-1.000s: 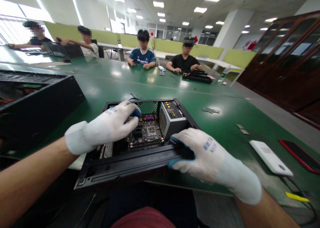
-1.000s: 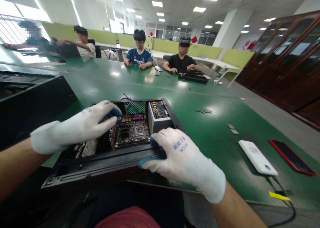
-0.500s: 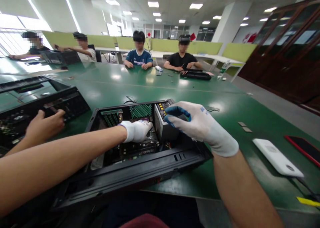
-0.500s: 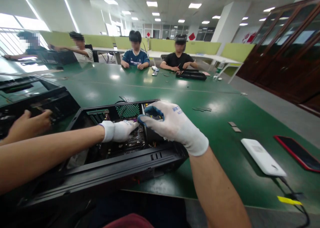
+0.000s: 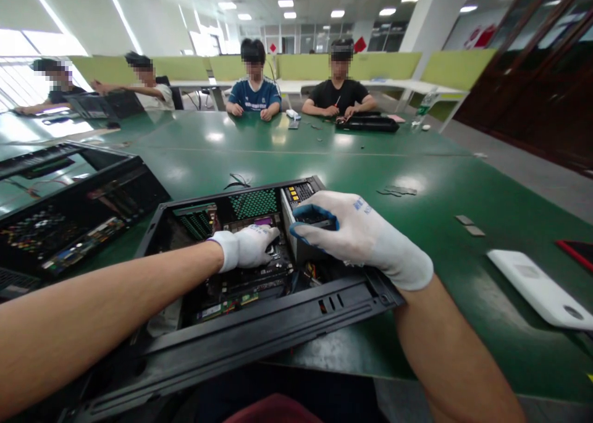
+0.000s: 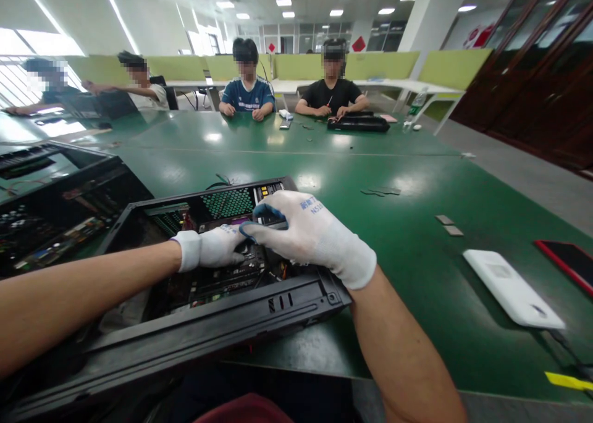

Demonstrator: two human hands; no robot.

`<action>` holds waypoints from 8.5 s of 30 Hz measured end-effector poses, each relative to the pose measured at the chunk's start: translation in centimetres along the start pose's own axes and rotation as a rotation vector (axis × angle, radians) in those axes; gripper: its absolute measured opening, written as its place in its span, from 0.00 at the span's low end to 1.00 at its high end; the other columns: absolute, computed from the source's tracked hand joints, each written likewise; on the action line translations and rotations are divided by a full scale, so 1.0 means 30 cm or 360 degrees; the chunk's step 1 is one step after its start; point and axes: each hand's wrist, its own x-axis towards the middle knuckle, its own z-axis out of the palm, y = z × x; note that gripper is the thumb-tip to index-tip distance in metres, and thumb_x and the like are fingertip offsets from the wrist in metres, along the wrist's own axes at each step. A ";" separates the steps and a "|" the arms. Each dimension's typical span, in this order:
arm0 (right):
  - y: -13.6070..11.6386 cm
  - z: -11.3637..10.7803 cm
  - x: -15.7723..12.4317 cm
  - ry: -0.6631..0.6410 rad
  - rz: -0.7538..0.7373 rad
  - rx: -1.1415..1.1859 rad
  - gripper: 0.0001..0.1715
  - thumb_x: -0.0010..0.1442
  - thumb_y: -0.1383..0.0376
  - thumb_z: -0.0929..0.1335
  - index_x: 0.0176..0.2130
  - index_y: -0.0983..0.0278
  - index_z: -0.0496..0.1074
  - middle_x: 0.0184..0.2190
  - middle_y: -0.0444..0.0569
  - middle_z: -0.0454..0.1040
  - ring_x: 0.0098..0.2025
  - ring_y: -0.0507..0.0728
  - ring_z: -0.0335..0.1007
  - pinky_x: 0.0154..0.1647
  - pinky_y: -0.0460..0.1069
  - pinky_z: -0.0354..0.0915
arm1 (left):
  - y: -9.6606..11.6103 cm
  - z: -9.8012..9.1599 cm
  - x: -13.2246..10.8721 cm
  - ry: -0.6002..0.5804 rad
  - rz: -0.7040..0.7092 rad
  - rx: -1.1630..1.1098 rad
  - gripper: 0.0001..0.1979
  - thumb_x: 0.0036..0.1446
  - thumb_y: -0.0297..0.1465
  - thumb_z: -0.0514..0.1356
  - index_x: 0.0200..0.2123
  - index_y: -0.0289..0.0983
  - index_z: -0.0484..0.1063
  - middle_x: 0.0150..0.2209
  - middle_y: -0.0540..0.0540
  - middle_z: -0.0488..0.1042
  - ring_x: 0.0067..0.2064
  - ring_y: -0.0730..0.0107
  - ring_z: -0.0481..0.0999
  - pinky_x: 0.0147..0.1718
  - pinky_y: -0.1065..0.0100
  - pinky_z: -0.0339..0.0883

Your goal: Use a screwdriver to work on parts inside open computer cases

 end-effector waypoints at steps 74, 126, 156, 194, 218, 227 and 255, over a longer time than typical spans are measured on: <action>0.015 0.020 0.011 -0.0041 -0.0033 -0.0027 0.22 0.65 0.49 0.69 0.43 0.64 0.79 0.36 0.48 0.79 0.35 0.55 0.70 0.38 0.49 0.61 | 0.007 -0.028 0.006 -0.0017 -0.0236 0.0144 0.19 0.59 0.37 0.63 0.54 0.40 0.75 0.50 0.40 0.81 0.51 0.54 0.80 0.54 0.60 0.73; 0.007 0.020 0.010 -0.0048 -0.0006 -0.0012 0.22 0.65 0.49 0.69 0.44 0.65 0.79 0.37 0.49 0.79 0.36 0.56 0.71 0.39 0.49 0.62 | 0.019 -0.063 0.000 -0.0101 -0.0326 0.0122 0.15 0.55 0.40 0.63 0.44 0.41 0.80 0.41 0.42 0.83 0.43 0.54 0.83 0.44 0.61 0.75; 0.003 0.020 0.008 -0.0054 0.0007 -0.0014 0.22 0.65 0.49 0.69 0.43 0.65 0.79 0.36 0.48 0.79 0.36 0.55 0.70 0.38 0.48 0.61 | -0.026 -0.108 0.001 -0.0091 -0.0410 0.0251 0.21 0.53 0.38 0.63 0.51 0.43 0.76 0.47 0.42 0.83 0.48 0.55 0.82 0.46 0.65 0.74; 0.005 0.020 0.008 -0.0044 -0.0036 0.0009 0.21 0.65 0.50 0.70 0.43 0.65 0.79 0.37 0.48 0.79 0.37 0.55 0.72 0.41 0.49 0.62 | 0.013 -0.051 0.005 -0.0094 -0.0379 0.0097 0.20 0.51 0.46 0.66 0.45 0.42 0.80 0.42 0.43 0.82 0.46 0.56 0.82 0.47 0.64 0.74; 0.002 0.017 0.008 -0.0063 -0.0002 -0.0008 0.22 0.65 0.50 0.70 0.43 0.65 0.80 0.36 0.48 0.79 0.36 0.55 0.71 0.39 0.48 0.62 | 0.019 -0.057 0.002 -0.0137 -0.0250 0.0193 0.21 0.55 0.44 0.64 0.48 0.38 0.76 0.47 0.39 0.81 0.48 0.54 0.81 0.47 0.62 0.73; 0.010 0.020 0.007 -0.0043 -0.0005 -0.0050 0.21 0.64 0.50 0.70 0.44 0.64 0.79 0.38 0.48 0.79 0.37 0.55 0.72 0.39 0.49 0.63 | 0.016 -0.046 -0.002 -0.0095 -0.0181 0.0178 0.22 0.55 0.46 0.61 0.45 0.36 0.76 0.44 0.37 0.81 0.45 0.50 0.82 0.45 0.58 0.74; 0.115 0.016 -0.199 0.0194 0.0603 0.0593 0.35 0.66 0.45 0.66 0.64 0.60 0.69 0.64 0.56 0.70 0.66 0.70 0.65 0.69 0.64 0.58 | 0.122 -0.206 -0.177 -0.0046 0.0046 0.0027 0.26 0.66 0.46 0.47 0.50 0.34 0.73 0.49 0.30 0.81 0.52 0.45 0.81 0.50 0.54 0.73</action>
